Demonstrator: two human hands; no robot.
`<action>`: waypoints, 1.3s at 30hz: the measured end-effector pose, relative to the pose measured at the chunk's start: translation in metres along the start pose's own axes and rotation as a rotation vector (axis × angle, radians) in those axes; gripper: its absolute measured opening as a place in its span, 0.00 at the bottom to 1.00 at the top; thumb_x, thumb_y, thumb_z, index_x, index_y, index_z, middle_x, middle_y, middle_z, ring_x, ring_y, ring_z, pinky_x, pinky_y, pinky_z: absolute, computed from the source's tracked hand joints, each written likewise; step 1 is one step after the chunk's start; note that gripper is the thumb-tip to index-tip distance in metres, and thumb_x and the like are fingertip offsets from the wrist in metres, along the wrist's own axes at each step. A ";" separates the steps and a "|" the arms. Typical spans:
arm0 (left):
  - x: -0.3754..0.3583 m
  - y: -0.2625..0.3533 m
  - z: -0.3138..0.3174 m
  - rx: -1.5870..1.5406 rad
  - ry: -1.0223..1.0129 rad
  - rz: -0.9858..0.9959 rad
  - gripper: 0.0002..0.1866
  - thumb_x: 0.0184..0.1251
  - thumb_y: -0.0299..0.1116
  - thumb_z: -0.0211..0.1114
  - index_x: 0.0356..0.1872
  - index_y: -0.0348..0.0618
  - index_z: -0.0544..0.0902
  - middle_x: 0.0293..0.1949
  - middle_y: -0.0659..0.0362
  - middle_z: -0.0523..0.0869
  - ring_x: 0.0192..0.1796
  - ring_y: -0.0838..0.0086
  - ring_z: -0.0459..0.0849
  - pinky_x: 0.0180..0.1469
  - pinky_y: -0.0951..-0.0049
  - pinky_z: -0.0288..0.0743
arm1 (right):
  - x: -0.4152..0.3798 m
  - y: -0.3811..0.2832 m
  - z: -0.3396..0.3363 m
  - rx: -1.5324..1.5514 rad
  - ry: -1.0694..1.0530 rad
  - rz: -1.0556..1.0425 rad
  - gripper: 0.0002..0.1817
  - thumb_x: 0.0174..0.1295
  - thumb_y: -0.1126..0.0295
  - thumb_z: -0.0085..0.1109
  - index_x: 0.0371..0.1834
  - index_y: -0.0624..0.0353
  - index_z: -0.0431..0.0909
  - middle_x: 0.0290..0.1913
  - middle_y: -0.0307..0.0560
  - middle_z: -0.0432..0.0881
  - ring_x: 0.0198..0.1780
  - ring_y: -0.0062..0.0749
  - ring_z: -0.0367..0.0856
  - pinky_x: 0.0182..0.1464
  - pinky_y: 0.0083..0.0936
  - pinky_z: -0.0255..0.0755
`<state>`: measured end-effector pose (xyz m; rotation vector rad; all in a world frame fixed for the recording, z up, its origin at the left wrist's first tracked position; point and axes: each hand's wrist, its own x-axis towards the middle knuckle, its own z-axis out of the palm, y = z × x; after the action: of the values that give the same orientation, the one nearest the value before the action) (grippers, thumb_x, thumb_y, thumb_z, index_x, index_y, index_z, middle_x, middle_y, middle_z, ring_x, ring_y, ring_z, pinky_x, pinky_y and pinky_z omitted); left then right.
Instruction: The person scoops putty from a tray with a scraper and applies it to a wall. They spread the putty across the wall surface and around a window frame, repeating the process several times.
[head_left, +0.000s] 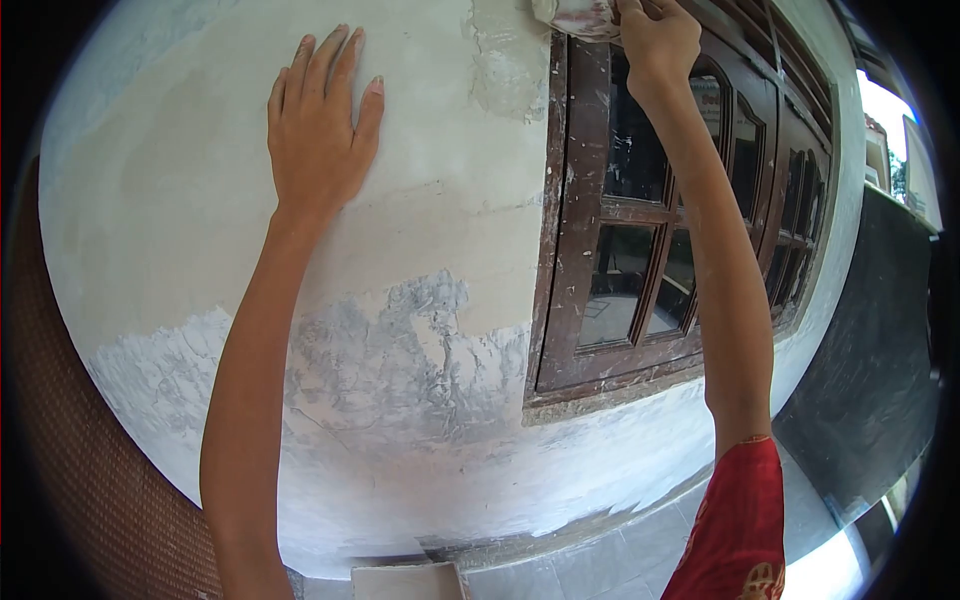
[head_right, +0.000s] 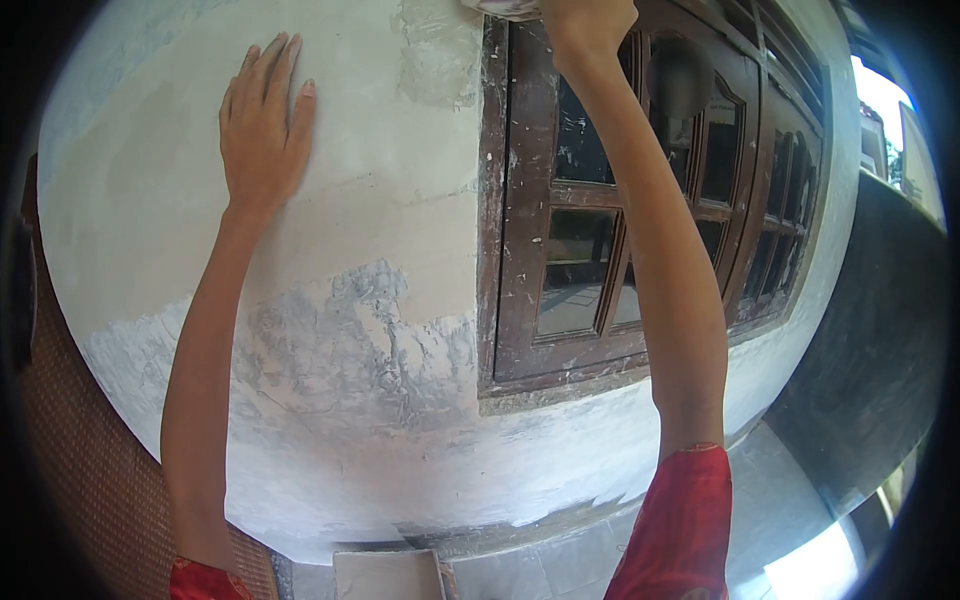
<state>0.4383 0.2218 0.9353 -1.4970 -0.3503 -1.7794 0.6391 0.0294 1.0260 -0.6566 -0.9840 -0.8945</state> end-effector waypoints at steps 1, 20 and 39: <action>0.000 -0.001 0.000 -0.018 0.002 0.002 0.27 0.78 0.46 0.55 0.73 0.52 0.73 0.74 0.60 0.74 0.79 0.60 0.63 0.80 0.51 0.51 | -0.009 -0.006 0.000 0.066 -0.140 0.048 0.19 0.70 0.76 0.60 0.64 0.67 0.80 0.49 0.50 0.90 0.40 0.20 0.83 0.43 0.20 0.77; -0.001 -0.001 0.000 0.016 0.006 0.013 0.26 0.80 0.45 0.52 0.75 0.53 0.71 0.75 0.60 0.72 0.79 0.60 0.63 0.79 0.52 0.52 | -0.020 0.071 -0.045 -0.025 0.042 0.127 0.21 0.70 0.76 0.61 0.66 0.63 0.78 0.47 0.50 0.90 0.41 0.21 0.87 0.43 0.21 0.86; -0.001 -0.002 0.000 0.008 0.018 0.039 0.26 0.79 0.45 0.53 0.74 0.52 0.72 0.74 0.60 0.73 0.78 0.59 0.64 0.78 0.53 0.54 | -0.063 0.037 -0.014 -0.241 -0.113 0.101 0.22 0.70 0.73 0.63 0.67 0.60 0.79 0.43 0.48 0.91 0.40 0.17 0.84 0.41 0.19 0.78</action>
<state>0.4369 0.2239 0.9355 -1.4718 -0.3165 -1.7574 0.6599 0.0575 0.9601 -0.9622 -0.9419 -0.9013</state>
